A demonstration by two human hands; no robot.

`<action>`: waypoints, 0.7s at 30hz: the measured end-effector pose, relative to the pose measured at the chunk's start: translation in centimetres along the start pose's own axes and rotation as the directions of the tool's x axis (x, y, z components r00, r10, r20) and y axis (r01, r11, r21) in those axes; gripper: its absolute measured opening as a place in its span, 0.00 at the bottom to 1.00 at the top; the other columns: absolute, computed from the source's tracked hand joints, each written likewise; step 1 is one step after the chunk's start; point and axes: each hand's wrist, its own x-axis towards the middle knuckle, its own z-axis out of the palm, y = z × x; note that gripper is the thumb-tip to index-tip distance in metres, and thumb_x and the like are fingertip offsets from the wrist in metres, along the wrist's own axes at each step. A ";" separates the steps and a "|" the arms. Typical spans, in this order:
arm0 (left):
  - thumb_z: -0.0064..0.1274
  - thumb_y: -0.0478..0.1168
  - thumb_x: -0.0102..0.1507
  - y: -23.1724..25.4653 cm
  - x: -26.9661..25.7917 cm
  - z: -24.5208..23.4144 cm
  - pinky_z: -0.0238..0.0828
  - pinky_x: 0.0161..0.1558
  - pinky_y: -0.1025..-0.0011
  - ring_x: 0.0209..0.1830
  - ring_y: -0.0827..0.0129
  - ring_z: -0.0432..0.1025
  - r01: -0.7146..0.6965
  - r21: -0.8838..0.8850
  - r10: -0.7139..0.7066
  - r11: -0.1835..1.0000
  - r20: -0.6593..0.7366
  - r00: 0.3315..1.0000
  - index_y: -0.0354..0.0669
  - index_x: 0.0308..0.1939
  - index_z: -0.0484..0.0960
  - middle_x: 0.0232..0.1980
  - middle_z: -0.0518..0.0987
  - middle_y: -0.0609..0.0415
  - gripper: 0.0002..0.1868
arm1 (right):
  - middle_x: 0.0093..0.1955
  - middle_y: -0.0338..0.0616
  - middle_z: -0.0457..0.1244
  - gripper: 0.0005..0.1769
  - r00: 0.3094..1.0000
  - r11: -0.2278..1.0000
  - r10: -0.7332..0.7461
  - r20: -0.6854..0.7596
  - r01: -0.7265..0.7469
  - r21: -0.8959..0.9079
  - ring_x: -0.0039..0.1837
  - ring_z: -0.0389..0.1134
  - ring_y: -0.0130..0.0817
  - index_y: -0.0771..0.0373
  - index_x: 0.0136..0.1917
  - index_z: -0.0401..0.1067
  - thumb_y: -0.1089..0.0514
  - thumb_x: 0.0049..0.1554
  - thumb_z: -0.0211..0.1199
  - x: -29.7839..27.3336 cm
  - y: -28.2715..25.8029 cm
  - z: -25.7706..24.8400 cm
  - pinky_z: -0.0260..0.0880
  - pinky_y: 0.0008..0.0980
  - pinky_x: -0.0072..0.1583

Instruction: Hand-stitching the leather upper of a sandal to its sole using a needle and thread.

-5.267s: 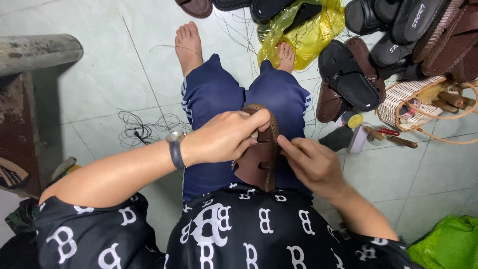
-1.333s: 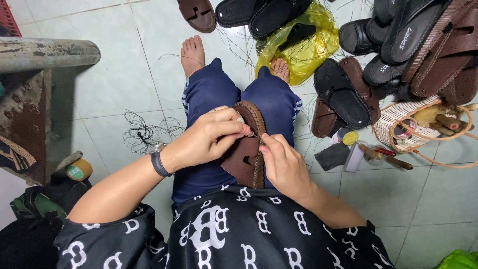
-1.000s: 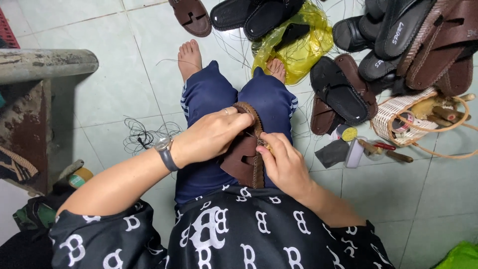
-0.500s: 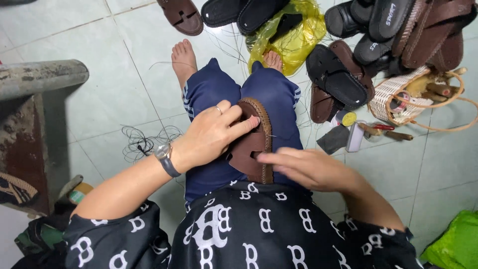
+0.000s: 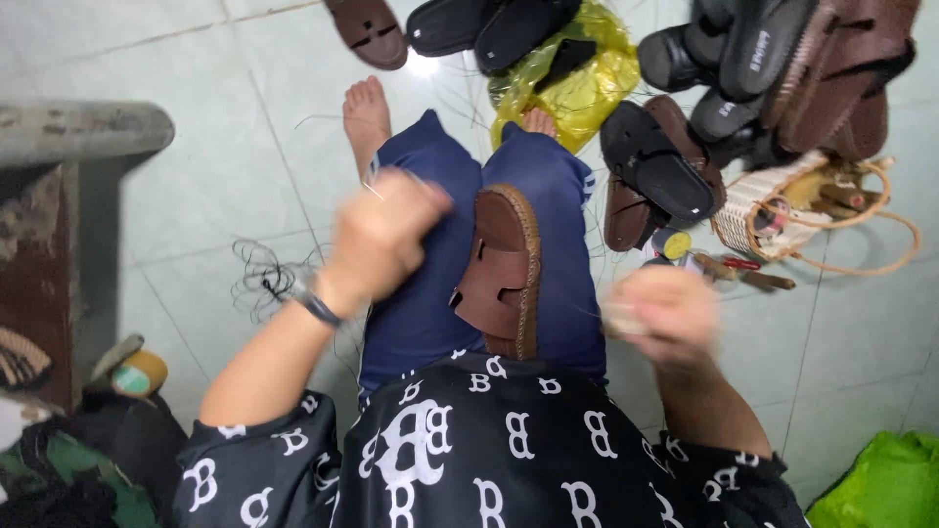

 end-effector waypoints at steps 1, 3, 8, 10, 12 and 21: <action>0.33 0.30 0.66 -2.6 -1.0 -1.1 0.64 0.33 0.65 0.32 0.58 0.67 0.154 0.096 -0.154 0.983 -0.001 0.988 0.40 0.44 0.79 0.33 0.68 0.51 0.15 | 0.21 0.40 0.54 0.06 0.985 0.995 -0.100 -0.140 0.099 -0.020 0.23 0.53 0.24 0.68 0.44 0.71 0.70 0.51 0.59 -0.6 -0.7 -2.1 0.56 0.22 0.24; 0.35 0.29 0.68 -5.7 -3.1 -2.1 0.63 0.33 0.66 0.31 0.59 0.65 0.309 0.196 -0.310 0.931 -0.025 0.950 0.38 0.42 0.78 0.32 0.67 0.52 0.12 | 0.23 0.36 0.50 0.07 0.944 0.981 -0.196 -0.266 0.190 -0.050 0.25 0.50 0.22 0.64 0.49 0.68 0.65 0.55 0.56 -1.2 -2.1 -5.7 0.55 0.22 0.25; 0.45 0.25 0.57 2.9 4.4 -2.2 0.62 0.51 0.52 0.50 0.40 0.66 0.130 0.082 -0.139 0.988 0.110 0.984 0.33 0.46 0.76 0.49 0.70 0.35 0.13 | 0.27 0.43 0.61 0.25 0.773 0.540 -0.614 -0.157 0.267 -0.799 0.33 0.62 0.39 0.66 0.41 0.79 0.39 0.49 0.69 0.8 -2.5 -5.4 0.61 0.31 0.44; 0.47 0.32 0.60 4.0 3.4 -0.5 0.61 0.51 0.55 0.49 0.44 0.65 0.085 0.083 -0.097 0.993 0.144 0.985 0.36 0.36 0.75 0.50 0.70 0.37 0.04 | 0.45 0.54 0.60 0.24 0.840 0.510 -0.527 0.133 0.437 -0.740 0.48 0.62 0.50 0.68 0.52 0.71 0.51 0.48 0.70 3.3 -3.9 0.0 0.63 0.41 0.51; 0.48 0.39 0.62 4.5 3.2 -0.1 0.61 0.51 0.58 0.48 0.49 0.63 0.031 0.079 -0.046 0.996 0.187 0.981 0.38 0.25 0.75 0.51 0.70 0.40 0.12 | 0.63 0.65 0.58 0.33 0.812 0.507 -0.416 0.409 0.581 -0.637 0.63 0.61 0.61 0.70 0.63 0.64 0.62 0.46 0.70 4.9 -3.7 2.5 0.64 0.52 0.59; 0.42 0.48 0.67 1.5 3.7 1.8 0.67 0.49 0.67 0.41 0.66 0.72 0.375 -0.857 -0.169 0.354 0.336 0.927 0.49 0.31 0.84 0.36 0.78 0.55 0.17 | 0.26 0.41 0.61 0.18 0.665 0.158 -0.360 0.654 0.735 -0.660 0.28 0.63 0.36 0.64 0.57 0.74 0.64 0.55 0.50 7.1 -2.7 2.3 0.68 0.33 0.32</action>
